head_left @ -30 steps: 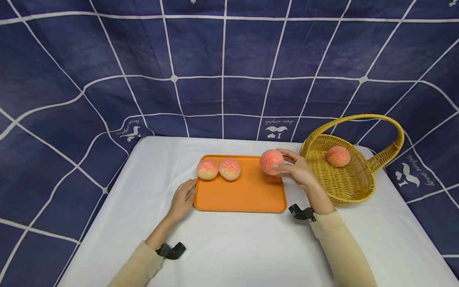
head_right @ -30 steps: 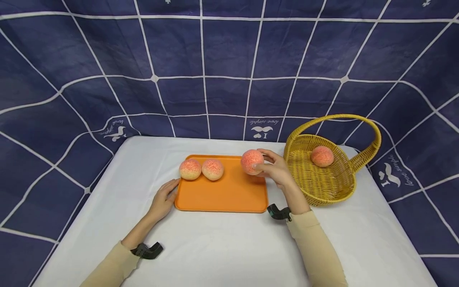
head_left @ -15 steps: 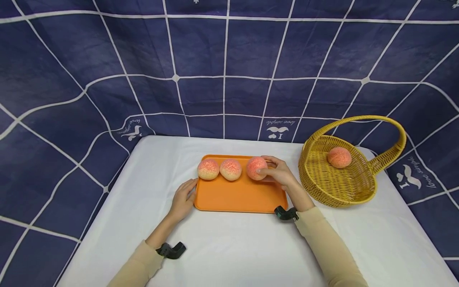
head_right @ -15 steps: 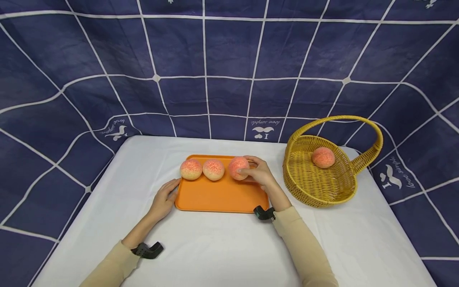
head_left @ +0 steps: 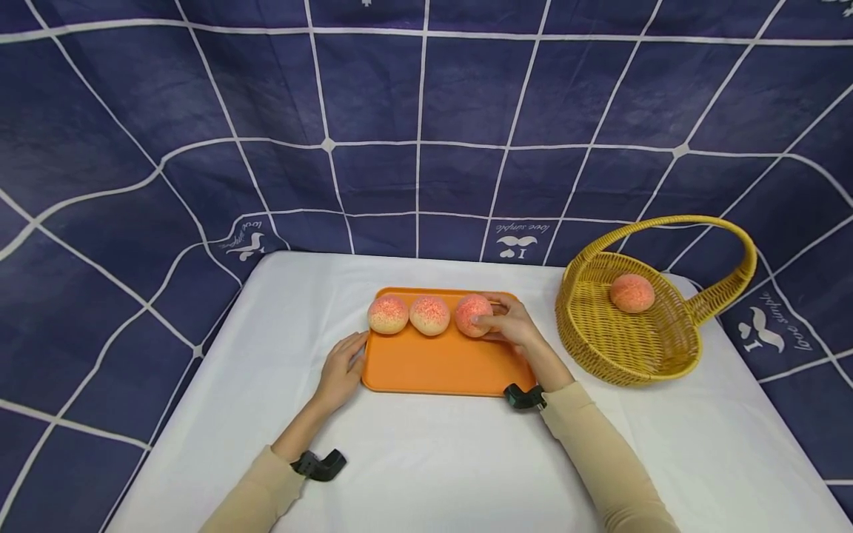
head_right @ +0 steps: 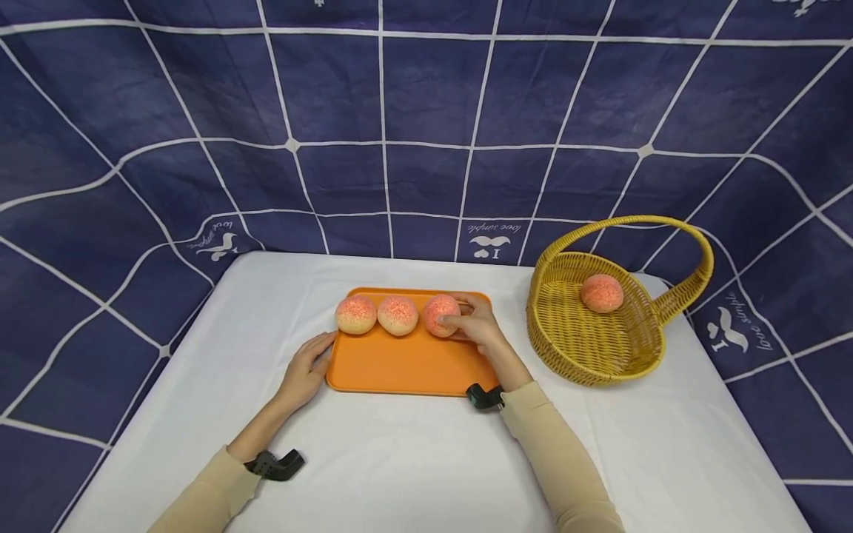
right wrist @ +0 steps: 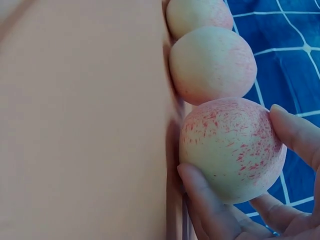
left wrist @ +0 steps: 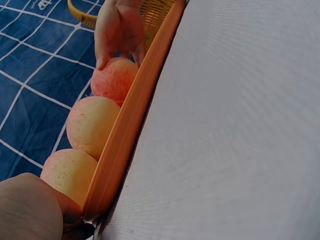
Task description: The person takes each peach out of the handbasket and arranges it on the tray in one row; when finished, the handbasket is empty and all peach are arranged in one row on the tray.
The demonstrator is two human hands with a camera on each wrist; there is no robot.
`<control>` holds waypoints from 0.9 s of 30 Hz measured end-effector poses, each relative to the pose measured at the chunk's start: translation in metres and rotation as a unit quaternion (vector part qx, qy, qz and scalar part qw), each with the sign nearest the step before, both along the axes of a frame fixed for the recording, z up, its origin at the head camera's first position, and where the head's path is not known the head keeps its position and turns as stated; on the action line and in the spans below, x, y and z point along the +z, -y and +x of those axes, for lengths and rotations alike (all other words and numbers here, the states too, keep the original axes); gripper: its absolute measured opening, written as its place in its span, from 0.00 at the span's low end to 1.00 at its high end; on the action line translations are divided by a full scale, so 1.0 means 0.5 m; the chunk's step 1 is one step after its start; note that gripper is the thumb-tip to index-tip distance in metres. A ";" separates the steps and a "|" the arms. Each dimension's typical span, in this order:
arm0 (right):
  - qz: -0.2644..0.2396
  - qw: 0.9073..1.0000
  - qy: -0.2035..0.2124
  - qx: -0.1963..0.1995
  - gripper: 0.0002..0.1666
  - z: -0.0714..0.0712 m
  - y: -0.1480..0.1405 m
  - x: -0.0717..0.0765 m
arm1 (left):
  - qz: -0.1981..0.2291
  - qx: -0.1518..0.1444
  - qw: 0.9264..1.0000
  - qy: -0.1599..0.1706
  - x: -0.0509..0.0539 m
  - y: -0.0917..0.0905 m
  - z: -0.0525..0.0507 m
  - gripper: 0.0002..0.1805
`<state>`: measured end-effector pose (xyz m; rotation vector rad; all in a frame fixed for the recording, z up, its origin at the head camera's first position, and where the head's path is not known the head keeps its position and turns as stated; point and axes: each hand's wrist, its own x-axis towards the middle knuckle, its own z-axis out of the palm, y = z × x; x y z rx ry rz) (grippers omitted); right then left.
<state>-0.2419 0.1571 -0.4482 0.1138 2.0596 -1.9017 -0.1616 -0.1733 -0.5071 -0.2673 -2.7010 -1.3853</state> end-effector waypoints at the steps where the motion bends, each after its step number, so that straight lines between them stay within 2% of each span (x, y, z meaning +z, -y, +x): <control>1: -0.001 1.000 0.000 0.001 0.38 0.001 0.001 -0.001 | 0.001 0.000 1.000 0.001 0.000 0.000 0.000 0.25; 8: -0.011 1.000 -0.001 -0.002 0.38 0.004 0.010 -0.008 | 0.001 0.000 1.000 0.003 0.000 0.000 0.003 0.25; 19: 0.028 1.000 0.004 -0.002 0.41 0.002 0.016 -0.006 | 0.002 0.001 1.000 0.005 0.002 -0.001 0.001 0.26; 27: 0.031 1.000 -0.003 0.007 0.45 0.002 0.014 -0.011 | 0.005 -0.002 1.000 0.000 0.004 -0.001 0.002 0.26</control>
